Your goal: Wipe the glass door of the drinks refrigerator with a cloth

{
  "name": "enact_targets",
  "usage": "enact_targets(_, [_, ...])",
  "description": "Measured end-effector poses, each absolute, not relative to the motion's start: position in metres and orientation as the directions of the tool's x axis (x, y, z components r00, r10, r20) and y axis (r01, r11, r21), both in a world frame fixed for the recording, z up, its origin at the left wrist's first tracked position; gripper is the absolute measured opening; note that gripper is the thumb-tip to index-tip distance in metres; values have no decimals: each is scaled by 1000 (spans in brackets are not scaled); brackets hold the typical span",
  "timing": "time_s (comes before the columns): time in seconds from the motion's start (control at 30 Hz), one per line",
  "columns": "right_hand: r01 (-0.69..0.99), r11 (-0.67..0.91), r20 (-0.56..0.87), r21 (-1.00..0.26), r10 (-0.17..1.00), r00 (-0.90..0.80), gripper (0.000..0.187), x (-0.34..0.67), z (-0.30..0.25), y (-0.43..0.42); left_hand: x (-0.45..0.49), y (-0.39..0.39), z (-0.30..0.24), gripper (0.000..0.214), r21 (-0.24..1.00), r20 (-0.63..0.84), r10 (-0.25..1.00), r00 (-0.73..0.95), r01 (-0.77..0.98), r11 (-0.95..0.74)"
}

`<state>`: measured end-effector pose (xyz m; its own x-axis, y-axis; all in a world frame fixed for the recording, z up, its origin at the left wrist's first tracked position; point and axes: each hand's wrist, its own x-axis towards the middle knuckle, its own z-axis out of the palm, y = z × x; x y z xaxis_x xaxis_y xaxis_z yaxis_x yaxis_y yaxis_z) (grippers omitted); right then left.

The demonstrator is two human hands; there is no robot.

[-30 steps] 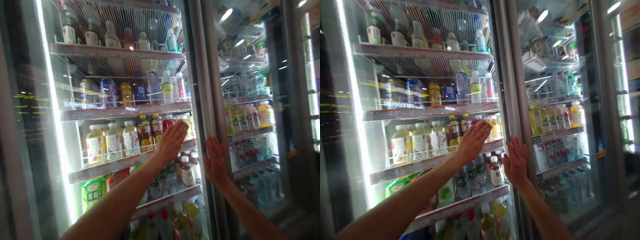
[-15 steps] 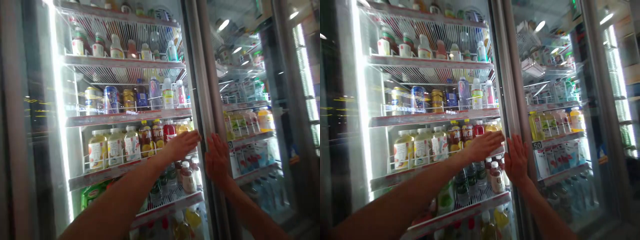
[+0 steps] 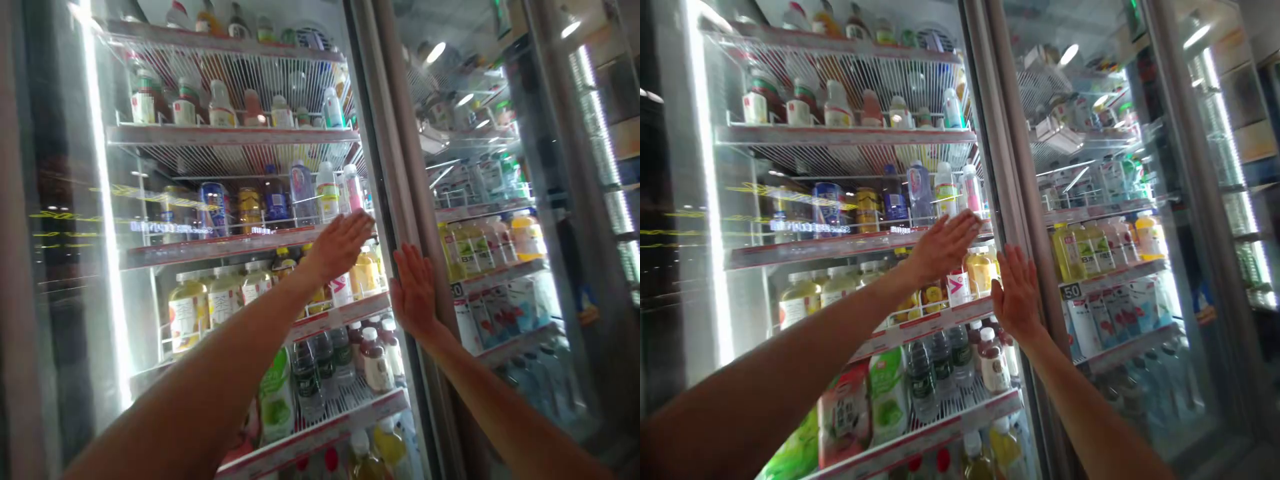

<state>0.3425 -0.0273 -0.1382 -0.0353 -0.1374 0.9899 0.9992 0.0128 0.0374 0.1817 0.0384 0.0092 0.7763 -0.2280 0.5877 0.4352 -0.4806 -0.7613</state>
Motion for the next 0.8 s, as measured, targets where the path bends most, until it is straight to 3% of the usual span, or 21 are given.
enact_targets(0.13, [998,41,986,40,-165,-33,60,333,-128,-19,158,45,6,55,-434,895,-161,416,729,-529])
enact_targets(0.17, [998,46,985,35,-171,-26,60,330,-127,-17,156,45,-2,57,-455,885,-175,431,719,-525])
enact_targets(0.27, [998,60,986,19,-169,-8,59,321,-125,-7,147,47,-34,61,-755,620,-267,738,467,-460])
enact_targets(0.33, [997,71,988,10,-156,1,58,315,-124,-1,135,51,-44,61,-794,563,-276,779,418,-442])
enact_targets(0.37, [997,74,988,8,-155,4,58,312,-124,1,127,53,-43,60,-734,650,-263,713,500,-460])
enact_targets(0.43, [997,78,986,3,-164,9,58,305,-123,6,110,57,-39,57,-476,877,-218,428,713,-514])
enact_targets(0.5, [997,81,985,8,-175,7,58,297,-120,11,98,58,-40,58,-296,955,-197,224,784,-546])
enact_targets(0.53, [996,86,985,11,-175,4,58,292,-119,13,95,58,-44,60,-318,948,-206,243,772,-550])
enact_targets(0.63, [994,111,988,21,-152,-4,58,277,-116,18,88,56,-64,62,-587,799,-246,549,622,-518])
enact_targets(0.67, [993,120,989,22,-147,-4,58,272,-115,20,83,56,-68,61,-618,770,-241,590,600,-508])
enact_targets(0.73, [991,131,990,22,-142,-3,58,265,-115,23,69,57,-68,59,-519,848,-206,488,690,-504])
enact_targets(0.8, [991,131,990,15,-138,3,58,260,-115,26,54,59,-65,57,-310,950,-184,251,807,-503])
